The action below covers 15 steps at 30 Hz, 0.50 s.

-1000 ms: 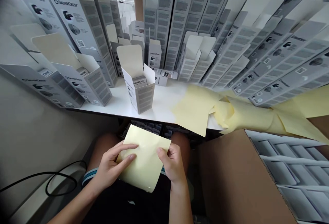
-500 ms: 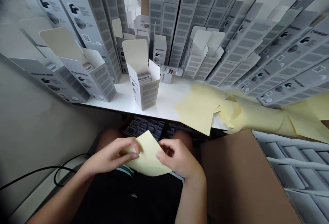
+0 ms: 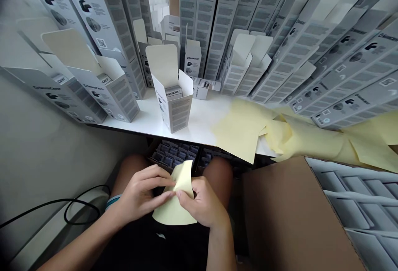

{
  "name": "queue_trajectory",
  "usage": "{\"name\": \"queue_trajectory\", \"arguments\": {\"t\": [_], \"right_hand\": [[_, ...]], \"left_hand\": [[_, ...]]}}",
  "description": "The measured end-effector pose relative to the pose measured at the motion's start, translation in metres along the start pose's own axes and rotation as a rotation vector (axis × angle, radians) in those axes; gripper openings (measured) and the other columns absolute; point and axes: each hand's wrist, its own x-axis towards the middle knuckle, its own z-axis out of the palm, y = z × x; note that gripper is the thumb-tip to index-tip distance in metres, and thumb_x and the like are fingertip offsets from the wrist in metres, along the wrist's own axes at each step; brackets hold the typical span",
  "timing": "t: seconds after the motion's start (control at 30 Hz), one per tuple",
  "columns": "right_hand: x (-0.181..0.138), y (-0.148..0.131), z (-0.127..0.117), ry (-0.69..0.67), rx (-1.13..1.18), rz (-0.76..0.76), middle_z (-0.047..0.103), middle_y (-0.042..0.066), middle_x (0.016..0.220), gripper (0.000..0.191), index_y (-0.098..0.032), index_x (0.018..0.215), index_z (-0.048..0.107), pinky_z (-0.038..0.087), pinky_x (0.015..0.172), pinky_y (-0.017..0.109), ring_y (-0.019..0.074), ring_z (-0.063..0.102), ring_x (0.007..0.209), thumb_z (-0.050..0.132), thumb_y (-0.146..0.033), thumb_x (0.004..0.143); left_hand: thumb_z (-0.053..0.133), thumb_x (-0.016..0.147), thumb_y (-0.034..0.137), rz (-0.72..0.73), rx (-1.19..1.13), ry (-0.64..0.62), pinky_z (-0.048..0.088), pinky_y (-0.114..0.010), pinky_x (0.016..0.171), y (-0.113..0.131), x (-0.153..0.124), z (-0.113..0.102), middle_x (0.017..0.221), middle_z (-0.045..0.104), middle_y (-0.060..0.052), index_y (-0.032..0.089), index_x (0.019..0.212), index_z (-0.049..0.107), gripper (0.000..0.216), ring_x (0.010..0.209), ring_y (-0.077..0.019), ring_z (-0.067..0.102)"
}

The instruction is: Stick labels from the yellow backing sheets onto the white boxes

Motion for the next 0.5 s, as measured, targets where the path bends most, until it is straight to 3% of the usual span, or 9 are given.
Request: {"name": "queue_trajectory", "arguments": {"t": [0.23, 0.5], "right_hand": [[-0.016, -0.02, 0.008, 0.125, -0.535, -0.034, 0.058, 0.001, 0.066, 0.043, -0.021, 0.062, 0.042, 0.039, 0.066, 0.029, 0.0158, 0.054, 0.069, 0.04, -0.038, 0.101], [-0.011, -0.026, 0.01, 0.114, -0.545, -0.063, 0.046, -0.002, 0.054, 0.046, -0.023, 0.058, 0.028, 0.03, 0.057, 0.03, 0.0139, 0.047, 0.055, 0.041, -0.037, 0.1]], "left_hand": [[0.067, 0.093, 0.019, 0.011, 0.088, -0.065, 0.048, -0.025, 0.063, 0.01, 0.001, -0.003, 0.081, 0.071, -0.004, 0.018, 0.091, 0.073, 0.006, 0.071, -0.0153, 0.064], [0.059, 0.092, 0.015, -0.037, 0.07, -0.057, 0.045, -0.024, 0.059, 0.012, 0.002, 0.002, 0.078, 0.069, -0.005, 0.016, 0.087, 0.071, 0.013, 0.066, -0.0141, 0.062]]}}
